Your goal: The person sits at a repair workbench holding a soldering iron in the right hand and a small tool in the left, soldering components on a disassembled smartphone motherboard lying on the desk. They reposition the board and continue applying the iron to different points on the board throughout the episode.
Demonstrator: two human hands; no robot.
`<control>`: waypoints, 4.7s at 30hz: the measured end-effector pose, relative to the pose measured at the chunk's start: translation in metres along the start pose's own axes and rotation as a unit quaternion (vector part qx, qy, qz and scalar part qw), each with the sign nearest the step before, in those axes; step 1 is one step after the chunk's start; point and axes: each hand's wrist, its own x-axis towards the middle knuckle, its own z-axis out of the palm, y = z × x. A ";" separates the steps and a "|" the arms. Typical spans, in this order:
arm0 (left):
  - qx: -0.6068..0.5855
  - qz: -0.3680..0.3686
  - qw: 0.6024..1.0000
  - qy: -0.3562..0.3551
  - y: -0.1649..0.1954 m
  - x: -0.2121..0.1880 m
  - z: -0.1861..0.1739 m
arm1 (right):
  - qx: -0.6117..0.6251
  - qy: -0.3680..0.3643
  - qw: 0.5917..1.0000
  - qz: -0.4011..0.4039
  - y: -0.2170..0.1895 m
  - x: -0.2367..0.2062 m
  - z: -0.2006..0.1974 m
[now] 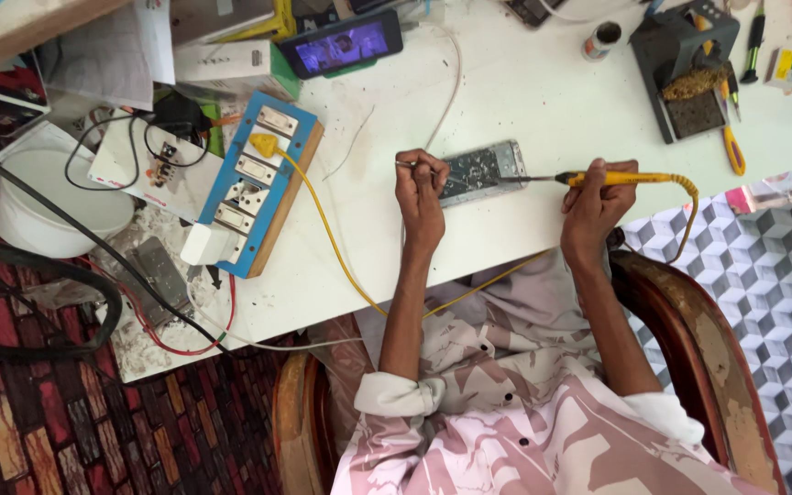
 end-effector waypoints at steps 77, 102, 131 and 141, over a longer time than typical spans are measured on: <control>0.033 0.038 0.999 -0.019 0.003 -0.003 0.005 | -0.030 -0.017 0.999 -0.020 0.000 0.001 -0.004; 0.045 0.037 0.998 -0.020 0.003 -0.004 0.007 | -0.023 0.003 1.000 -0.005 -0.001 0.006 -0.005; 0.030 0.032 0.999 -0.017 0.002 -0.004 0.005 | -0.014 -0.003 1.000 -0.013 0.002 0.005 -0.007; -0.007 0.028 1.000 -0.006 0.002 -0.001 0.003 | 0.031 0.018 0.999 0.012 0.006 0.010 -0.006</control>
